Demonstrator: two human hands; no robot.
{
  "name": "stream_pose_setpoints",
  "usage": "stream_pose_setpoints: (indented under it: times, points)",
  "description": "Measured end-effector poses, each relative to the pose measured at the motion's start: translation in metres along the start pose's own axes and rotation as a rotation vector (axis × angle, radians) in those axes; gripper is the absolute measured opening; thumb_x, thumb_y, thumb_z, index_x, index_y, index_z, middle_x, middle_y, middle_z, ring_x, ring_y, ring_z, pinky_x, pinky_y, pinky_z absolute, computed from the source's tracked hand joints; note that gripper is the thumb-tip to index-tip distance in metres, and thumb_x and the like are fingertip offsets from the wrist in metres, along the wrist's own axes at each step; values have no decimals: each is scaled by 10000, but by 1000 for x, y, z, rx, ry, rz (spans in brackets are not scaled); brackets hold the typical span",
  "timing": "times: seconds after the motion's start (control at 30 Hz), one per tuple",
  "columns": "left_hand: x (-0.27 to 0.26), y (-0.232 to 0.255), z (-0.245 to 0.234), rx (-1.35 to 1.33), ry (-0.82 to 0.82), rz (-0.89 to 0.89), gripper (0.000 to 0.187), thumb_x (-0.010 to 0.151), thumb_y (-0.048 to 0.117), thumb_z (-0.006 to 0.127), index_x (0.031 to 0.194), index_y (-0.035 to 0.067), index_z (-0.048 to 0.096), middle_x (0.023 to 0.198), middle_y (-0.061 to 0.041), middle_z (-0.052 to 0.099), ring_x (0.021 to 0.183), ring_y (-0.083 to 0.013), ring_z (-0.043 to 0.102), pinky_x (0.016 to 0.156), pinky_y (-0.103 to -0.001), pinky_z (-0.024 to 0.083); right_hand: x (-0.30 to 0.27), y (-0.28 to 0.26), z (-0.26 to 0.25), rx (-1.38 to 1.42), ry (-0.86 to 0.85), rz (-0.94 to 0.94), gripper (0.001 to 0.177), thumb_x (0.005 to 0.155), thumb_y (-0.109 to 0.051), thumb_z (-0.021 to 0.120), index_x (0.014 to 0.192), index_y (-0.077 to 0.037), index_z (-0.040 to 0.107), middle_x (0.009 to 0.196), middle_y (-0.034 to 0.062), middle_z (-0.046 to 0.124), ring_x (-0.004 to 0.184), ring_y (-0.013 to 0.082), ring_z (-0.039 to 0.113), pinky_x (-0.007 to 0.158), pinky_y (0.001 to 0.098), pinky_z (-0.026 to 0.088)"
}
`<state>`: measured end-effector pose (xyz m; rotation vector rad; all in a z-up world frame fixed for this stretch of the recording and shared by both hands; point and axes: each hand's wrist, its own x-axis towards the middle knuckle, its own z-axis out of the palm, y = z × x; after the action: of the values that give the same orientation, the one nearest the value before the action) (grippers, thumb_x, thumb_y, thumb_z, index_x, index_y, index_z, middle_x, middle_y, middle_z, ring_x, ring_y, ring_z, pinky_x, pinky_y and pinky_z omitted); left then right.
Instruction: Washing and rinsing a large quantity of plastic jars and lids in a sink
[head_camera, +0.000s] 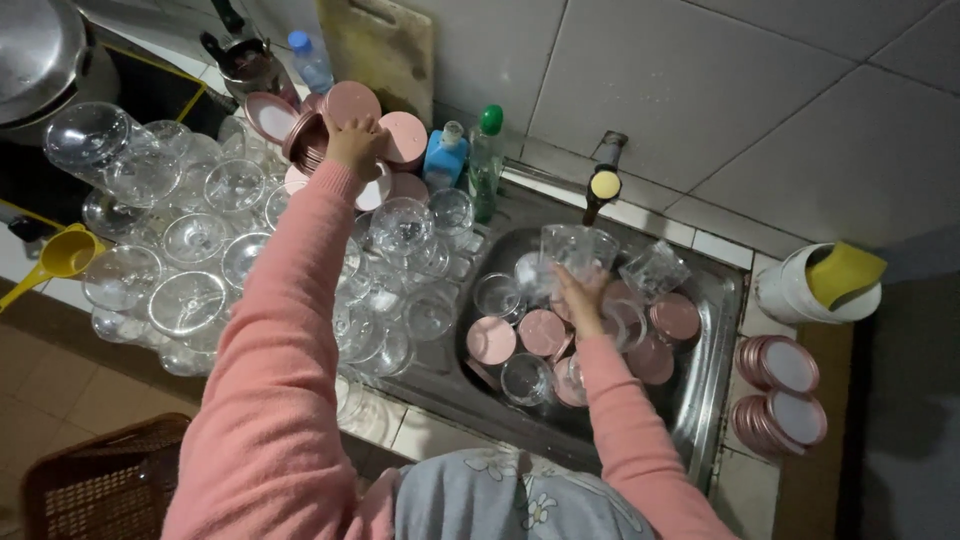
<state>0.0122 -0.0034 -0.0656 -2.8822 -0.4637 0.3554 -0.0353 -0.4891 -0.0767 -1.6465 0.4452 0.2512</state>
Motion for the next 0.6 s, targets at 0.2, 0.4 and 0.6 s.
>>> stream_pose_setpoints:
  times: [0.2, 0.4, 0.6]
  points:
    - [-13, 9, -19, -86, 205, 60, 585, 803, 490, 723, 1372, 372, 654, 1562, -59, 472, 1383, -370, 510, 1102, -761, 243, -3, -24, -8, -306, 107, -306, 1104, 546, -196, 1004, 1500, -113, 455, 1420, 263, 478, 1327, 476, 507, 1053, 526, 505]
    - [-28, 12, -56, -5, 160, 88, 714, 766, 428, 763, 1434, 279, 558, 1552, -185, 448, 1491, -446, 330, 1063, -896, 2, -20, -56, 2, -370, 46, -197, 1115, 654, -207, 965, 1534, -206, 280, 1519, 175, 417, 1359, 332, 476, 1138, 474, 422]
    - [-39, 23, -78, -214, 418, 20, 629, 602, 327, 759, 1217, 213, 690, 1574, -229, 403, 1570, -424, 92, 1083, -832, -109, -13, -60, 12, -421, 23, -347, 769, 665, -213, 957, 1326, -152, 567, 1345, 124, 517, 1175, 263, 543, 1025, 392, 502]
